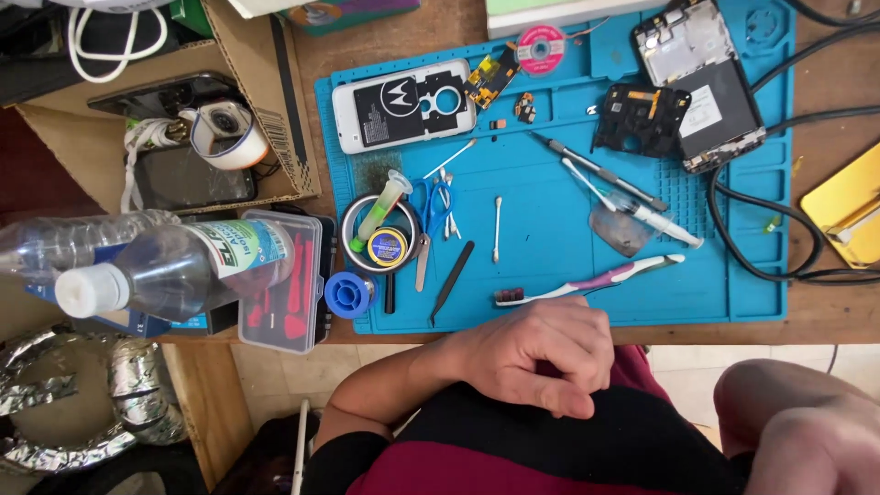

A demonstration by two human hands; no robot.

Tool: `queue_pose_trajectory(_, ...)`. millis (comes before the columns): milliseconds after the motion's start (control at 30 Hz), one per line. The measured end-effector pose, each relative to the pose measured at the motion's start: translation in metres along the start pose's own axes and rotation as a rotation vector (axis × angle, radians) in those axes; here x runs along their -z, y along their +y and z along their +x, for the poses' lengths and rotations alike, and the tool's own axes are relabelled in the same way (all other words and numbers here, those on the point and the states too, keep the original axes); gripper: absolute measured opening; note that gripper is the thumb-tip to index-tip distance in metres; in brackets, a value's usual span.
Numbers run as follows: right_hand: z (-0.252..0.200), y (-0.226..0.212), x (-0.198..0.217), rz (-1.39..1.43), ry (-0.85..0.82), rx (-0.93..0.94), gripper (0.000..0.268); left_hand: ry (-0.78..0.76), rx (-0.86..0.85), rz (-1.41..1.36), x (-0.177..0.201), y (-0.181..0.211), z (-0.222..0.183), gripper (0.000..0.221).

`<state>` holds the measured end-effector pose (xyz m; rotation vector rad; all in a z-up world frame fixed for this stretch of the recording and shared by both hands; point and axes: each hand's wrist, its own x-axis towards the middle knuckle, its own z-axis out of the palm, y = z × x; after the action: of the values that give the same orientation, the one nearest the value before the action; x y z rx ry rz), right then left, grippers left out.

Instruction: Cleaning a small circuit board component using a syringe to apply cleaning fluid, a toothbrush for scrubbing, and a cotton swab for precision cleaning.

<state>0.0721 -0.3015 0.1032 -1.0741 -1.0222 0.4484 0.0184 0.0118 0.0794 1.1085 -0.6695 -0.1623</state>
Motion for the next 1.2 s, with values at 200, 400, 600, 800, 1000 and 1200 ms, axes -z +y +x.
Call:
queue_pose_trajectory(200,0.013,-0.001,-0.004,-0.045,0.028,-0.004,0.058,0.020,0.013,0.024,-0.003,0.001,-0.002,0.042)
queue_pose_trajectory(400,0.033,-0.003,0.007,-0.120,0.066,-0.030,0.047,0.022,0.016,0.031,-0.003,-0.001,-0.001,0.040)
queue_pose_trajectory(600,0.076,-0.001,0.004,-0.196,0.081,-0.057,0.042,0.026,0.011,0.065,-0.001,0.000,0.000,0.039)
queue_pose_trajectory(800,0.098,-0.024,-0.034,-0.305,0.090,-0.055,0.044,0.054,0.002,0.101,-0.001,0.002,-0.001,0.039)
queue_pose_trajectory(1000,0.133,0.023,-0.055,-0.139,0.324,0.245,0.080,0.121,0.165,0.220,-0.001,-0.013,-0.028,0.022)
queue_pose_trajectory(1200,0.132,0.021,-0.047,0.513,0.227,0.095,0.050,0.074,0.174,0.146,-0.003,-0.014,-0.024,0.023)
